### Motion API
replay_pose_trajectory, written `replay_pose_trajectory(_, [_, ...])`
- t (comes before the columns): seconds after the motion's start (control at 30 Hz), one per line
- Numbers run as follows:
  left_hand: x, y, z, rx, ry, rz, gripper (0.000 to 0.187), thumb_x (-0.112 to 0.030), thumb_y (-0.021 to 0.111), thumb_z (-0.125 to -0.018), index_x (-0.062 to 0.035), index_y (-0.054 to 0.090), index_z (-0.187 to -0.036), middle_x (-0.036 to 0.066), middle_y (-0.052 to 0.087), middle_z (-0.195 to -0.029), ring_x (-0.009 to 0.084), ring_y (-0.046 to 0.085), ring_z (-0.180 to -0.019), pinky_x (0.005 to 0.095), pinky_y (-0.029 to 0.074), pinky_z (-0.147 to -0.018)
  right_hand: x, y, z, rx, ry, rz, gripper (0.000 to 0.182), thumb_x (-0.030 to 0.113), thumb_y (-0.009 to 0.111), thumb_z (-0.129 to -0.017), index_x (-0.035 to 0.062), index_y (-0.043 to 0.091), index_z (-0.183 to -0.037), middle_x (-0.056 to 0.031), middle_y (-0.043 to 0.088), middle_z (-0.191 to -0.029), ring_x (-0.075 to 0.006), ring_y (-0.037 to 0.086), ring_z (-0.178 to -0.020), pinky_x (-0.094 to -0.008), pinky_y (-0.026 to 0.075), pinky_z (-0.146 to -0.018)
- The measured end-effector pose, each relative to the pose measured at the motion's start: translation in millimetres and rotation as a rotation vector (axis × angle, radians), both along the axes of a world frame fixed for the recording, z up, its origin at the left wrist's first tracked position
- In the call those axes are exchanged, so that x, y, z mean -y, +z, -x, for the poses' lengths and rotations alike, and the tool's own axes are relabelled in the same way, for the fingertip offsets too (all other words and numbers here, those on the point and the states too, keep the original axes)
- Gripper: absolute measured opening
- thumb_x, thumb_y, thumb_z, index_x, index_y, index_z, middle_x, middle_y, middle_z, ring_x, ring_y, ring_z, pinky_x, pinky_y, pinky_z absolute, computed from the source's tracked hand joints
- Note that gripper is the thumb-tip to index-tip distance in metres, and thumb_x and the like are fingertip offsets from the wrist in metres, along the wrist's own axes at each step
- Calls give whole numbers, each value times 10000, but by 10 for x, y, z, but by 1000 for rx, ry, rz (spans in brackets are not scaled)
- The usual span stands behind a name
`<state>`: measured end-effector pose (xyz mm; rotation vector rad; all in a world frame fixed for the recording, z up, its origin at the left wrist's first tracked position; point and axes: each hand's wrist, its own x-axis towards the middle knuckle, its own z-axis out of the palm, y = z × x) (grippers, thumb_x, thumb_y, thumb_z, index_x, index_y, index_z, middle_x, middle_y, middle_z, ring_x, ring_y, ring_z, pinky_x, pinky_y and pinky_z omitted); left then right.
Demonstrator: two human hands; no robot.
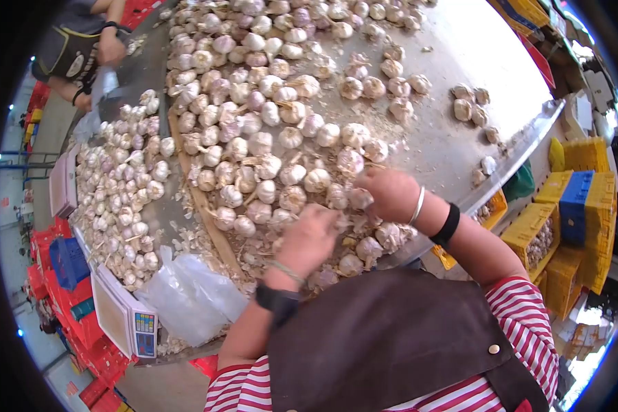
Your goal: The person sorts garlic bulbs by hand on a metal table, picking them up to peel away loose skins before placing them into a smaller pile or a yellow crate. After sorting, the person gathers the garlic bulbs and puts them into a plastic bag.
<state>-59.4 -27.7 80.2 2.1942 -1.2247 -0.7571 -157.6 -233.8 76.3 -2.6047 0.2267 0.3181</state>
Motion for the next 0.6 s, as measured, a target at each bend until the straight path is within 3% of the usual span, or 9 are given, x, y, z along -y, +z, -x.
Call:
replay_pose_trajectory(0.1, [63,-342,283,257,-179,-83,189,-45,539,-804,-67,531,-991,178,555,-953,357,637,-758,464,519,-590,-187,-226,-121,-226,46,78,161,156,663,-734,69,669,-869,-151,664,-836,-344,670,-843,-443,542,-759])
replay_pose_trajectory(0.23, [109,-374,254,150,-202,-126,284,-42,571,-761,-62,515,-1039,187,551,-980,362,636,-829,460,534,-656,-108,-234,-80,30,12,-44,200,260,698,-739,117,612,-850,-151,635,-755,-355,637,-730,-455,518,-641])
replay_pose_trajectory(0.3, [59,-383,136,-36,-90,-28,347,-112,595,-766,-55,518,-1100,209,577,-993,400,611,-909,462,515,-756,38,-145,-52,-59,-82,-138,344,276,718,-753,95,659,-1040,-177,681,-868,-367,656,-781,-425,533,-680])
replay_pose_trajectory(0.33, [35,-418,79,-134,-64,-23,409,-189,624,-827,-69,514,-1201,181,595,-991,326,632,-919,411,523,-743,170,-171,9,-73,-164,-214,447,228,758,-730,57,642,-1126,-156,693,-883,-281,679,-779,-374,534,-698])
replay_pose_trajectory(0.37, [-11,-223,-65,-455,-27,-49,451,-240,627,-859,-66,498,-1254,156,604,-1019,277,628,-935,372,520,-756,273,-204,40,-67,-267,-404,447,152,768,-723,11,625,-1123,-96,679,-896,-167,647,-798,-314,522,-708])
replay_pose_trajectory(0.4, [-52,-31,-162,-786,4,-61,497,-291,630,-891,-64,481,-1307,132,614,-1048,227,625,-951,332,517,-769,282,-73,8,-97,-404,-652,502,157,776,-718,-5,611,-1165,-101,671,-969,-183,654,-867,-307,521,-750])
replay_pose_trajectory(0.47, [-173,-450,-29,-1531,139,231,529,-345,588,-944,-39,454,-1354,93,612,-1085,158,604,-949,268,503,-783,159,323,-76,-75,-396,-795,481,48,739,-746,-26,579,-1193,-77,637,-1040,-143,613,-952,-277,506,-798])
replay_pose_trajectory(0.53, [-199,-452,17,-1657,31,295,480,-354,532,-984,-10,476,-1314,89,610,-1128,171,620,-959,265,512,-780,-24,552,-120,-42,-340,-1302,477,10,718,-766,-20,563,-1216,-84,629,-1087,-161,602,-1015,-295,503,-848])
replay_pose_trajectory(0.6, [-257,-79,103,-2086,140,430,439,-372,528,-987,-19,518,-1248,84,609,-1079,148,623,-932,260,515,-740,-293,681,-191,-27,-125,-1172,475,23,726,-783,-10,557,-1226,-97,625,-1109,-170,600,-1042,-305,499,-886])
